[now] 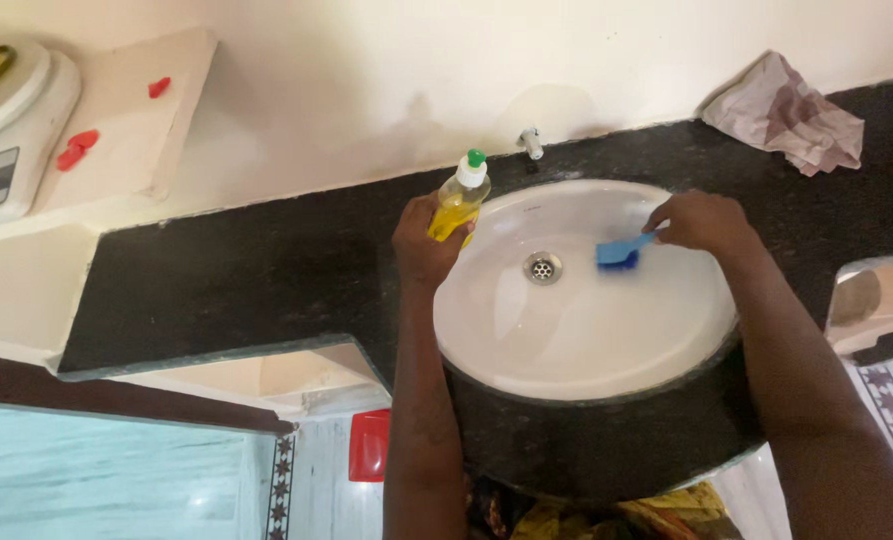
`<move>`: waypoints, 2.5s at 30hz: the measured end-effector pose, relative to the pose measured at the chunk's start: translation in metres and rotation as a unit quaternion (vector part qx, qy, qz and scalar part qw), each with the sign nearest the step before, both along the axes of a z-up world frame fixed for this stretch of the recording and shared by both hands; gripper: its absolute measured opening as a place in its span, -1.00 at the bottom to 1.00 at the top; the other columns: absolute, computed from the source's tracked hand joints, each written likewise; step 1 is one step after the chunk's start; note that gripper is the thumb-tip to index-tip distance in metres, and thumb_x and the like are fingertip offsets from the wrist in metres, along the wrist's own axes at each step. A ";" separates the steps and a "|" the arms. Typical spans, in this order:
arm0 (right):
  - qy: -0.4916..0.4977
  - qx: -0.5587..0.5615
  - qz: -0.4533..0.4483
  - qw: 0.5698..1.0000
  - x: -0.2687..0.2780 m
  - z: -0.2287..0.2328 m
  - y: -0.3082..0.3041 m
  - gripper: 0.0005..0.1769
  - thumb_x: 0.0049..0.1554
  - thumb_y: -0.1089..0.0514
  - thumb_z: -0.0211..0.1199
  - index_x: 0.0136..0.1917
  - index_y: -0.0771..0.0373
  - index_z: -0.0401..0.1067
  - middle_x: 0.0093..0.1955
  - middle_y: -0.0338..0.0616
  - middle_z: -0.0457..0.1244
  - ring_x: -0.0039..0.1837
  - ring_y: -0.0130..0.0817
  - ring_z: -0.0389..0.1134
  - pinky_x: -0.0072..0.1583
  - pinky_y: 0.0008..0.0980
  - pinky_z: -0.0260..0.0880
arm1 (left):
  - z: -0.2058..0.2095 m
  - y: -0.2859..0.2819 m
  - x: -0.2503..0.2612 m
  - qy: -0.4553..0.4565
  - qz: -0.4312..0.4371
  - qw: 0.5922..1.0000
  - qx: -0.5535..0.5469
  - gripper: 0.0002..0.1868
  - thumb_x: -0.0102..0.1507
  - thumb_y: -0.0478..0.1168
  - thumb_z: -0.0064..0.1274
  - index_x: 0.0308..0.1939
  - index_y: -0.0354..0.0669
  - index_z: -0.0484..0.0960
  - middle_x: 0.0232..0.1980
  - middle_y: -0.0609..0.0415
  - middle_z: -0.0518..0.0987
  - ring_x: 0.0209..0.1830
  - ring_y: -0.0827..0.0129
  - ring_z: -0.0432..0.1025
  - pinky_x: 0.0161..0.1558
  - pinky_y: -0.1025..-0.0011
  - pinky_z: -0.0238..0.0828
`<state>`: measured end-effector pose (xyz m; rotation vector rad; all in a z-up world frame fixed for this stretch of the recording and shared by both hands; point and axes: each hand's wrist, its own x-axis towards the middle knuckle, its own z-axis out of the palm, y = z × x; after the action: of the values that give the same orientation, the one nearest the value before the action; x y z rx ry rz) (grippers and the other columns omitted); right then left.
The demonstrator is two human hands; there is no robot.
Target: The person scrubs the interior of a white bathroom sink using a blue brush and liquid soap. They repeatedly apply soap from a bottle and scrub the basin and drain area.
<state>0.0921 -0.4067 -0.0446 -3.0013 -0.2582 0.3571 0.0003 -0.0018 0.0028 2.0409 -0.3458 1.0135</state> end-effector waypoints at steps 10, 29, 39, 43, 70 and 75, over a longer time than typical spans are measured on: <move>0.022 0.083 0.101 0.991 -0.019 -0.045 0.096 -0.57 0.25 0.01 0.18 0.37 -0.30 0.42 0.08 -0.25 0.42 0.08 -0.21 0.48 0.09 -0.15 0.49 | 0.001 -0.002 0.001 -0.007 0.002 1.000 0.030 -0.46 0.04 -0.23 0.44 0.07 -0.20 0.61 -0.03 -0.08 0.62 -0.01 0.01 0.55 0.00 0.19 0.52; -0.282 0.127 0.215 0.927 -0.009 -0.006 0.094 -0.69 0.26 0.01 0.22 0.27 -0.13 0.55 0.06 -0.17 0.43 -0.36 -0.39 0.38 -0.43 -0.36 0.40 | -0.007 0.006 -0.002 -0.020 0.021 0.998 -0.050 -0.45 0.04 -0.24 0.44 0.07 -0.18 0.58 0.01 -0.06 0.61 0.00 0.06 0.57 0.01 0.22 0.55; -0.274 -0.070 0.108 0.953 -0.057 0.062 0.021 -0.63 0.30 -0.01 0.15 0.36 -0.14 0.48 0.09 -0.16 0.40 -0.16 -0.30 0.46 -0.19 -0.30 0.53 | -0.040 0.015 0.016 0.040 0.010 0.999 0.010 -0.37 -0.02 -0.14 0.43 0.11 -0.20 0.60 0.07 -0.07 0.60 0.05 0.01 0.53 0.09 0.16 0.49; -0.147 -0.155 -0.055 0.975 -0.095 0.045 -0.097 -0.51 0.26 -0.13 0.14 0.45 -0.23 0.41 0.13 -0.24 0.46 0.03 -0.28 0.50 0.12 -0.22 0.57 | -0.032 0.012 0.006 0.069 -0.005 0.997 0.040 -0.35 -0.04 -0.13 0.44 0.10 -0.20 0.63 0.07 -0.10 0.61 0.05 -0.01 0.52 0.05 0.15 0.49; -0.211 0.131 0.210 0.946 -0.036 0.038 0.176 -0.67 0.13 -0.04 0.30 0.18 -0.17 0.60 0.05 -0.27 0.45 -0.13 -0.33 0.48 -0.06 -0.26 0.51 | -0.010 0.052 -0.002 -0.148 0.183 0.970 -0.069 -0.40 0.07 -0.28 0.33 0.22 -0.06 0.61 0.12 -0.05 0.58 0.15 -0.01 0.43 0.24 0.06 0.28; -0.083 0.089 0.221 0.968 -0.127 0.042 0.212 -0.68 0.19 -0.05 0.25 0.21 -0.20 0.56 0.03 -0.33 0.46 -0.01 -0.39 0.47 0.11 -0.22 0.47 | -0.009 0.053 -0.003 -0.129 0.169 0.975 -0.071 -0.39 0.08 -0.30 0.31 0.25 -0.07 0.59 0.15 -0.07 0.58 0.20 -0.02 0.44 0.27 0.06 0.33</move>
<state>-0.0354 -0.1944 -0.0026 -2.7743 -0.9286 0.1065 -0.0031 0.0511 -0.0066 1.8782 -0.0518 1.4746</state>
